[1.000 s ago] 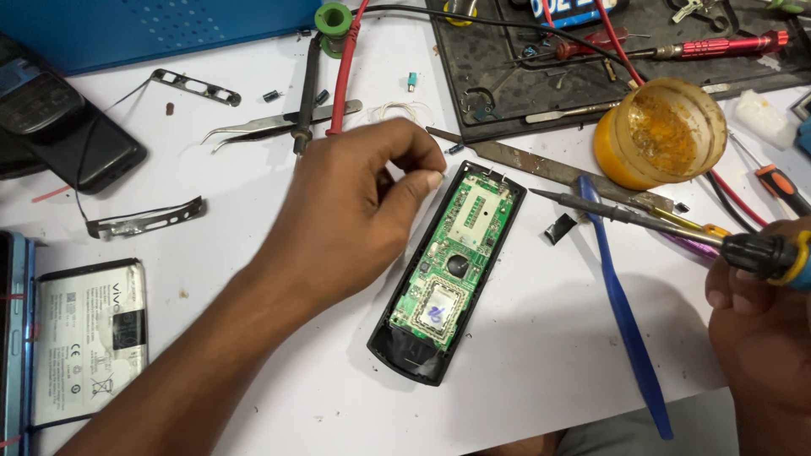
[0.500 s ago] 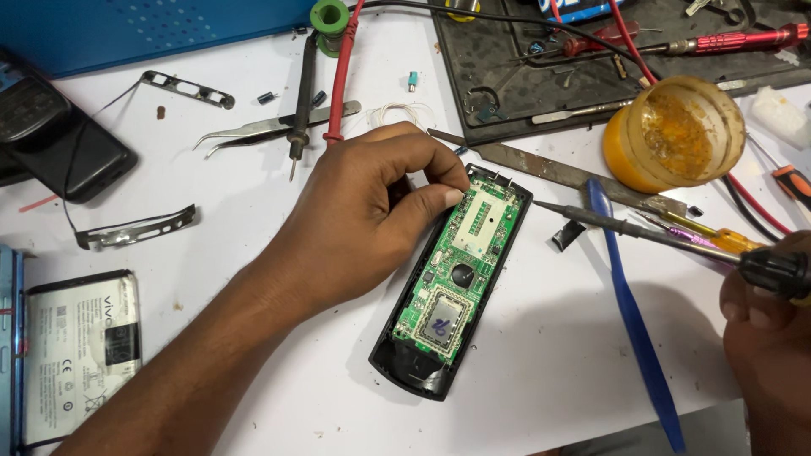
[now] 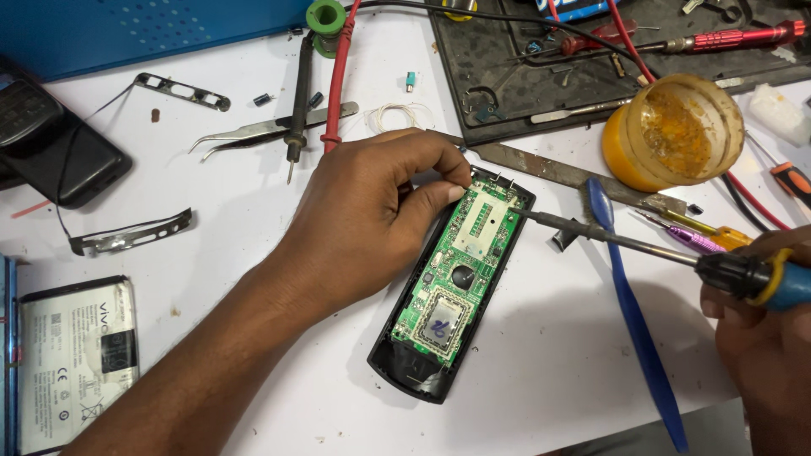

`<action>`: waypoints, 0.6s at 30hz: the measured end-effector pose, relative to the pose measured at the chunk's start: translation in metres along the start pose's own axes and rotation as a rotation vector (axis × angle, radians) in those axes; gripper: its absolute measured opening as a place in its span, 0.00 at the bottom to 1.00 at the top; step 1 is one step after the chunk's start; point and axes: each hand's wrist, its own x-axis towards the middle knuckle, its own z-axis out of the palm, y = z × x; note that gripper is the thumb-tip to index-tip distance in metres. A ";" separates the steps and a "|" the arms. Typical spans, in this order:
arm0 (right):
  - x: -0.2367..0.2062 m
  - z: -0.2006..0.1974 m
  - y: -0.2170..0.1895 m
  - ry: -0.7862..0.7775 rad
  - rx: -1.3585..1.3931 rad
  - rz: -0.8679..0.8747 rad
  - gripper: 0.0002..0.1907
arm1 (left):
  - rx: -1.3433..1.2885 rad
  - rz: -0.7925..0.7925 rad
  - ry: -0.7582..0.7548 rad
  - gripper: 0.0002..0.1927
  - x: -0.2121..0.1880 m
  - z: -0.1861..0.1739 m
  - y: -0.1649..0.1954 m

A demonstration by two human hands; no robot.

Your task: The person opens a feature phone, removes the battery and lifts the circuit board from the housing. They scrub the board with a toothbrush, then use a soldering iron to solder components on the board, at one point feeding solder wire from a spool while working on the phone.

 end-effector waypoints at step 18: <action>0.000 -0.006 -0.008 -0.034 0.159 -0.040 0.05 | -0.042 0.002 -0.011 0.03 -0.003 0.008 0.011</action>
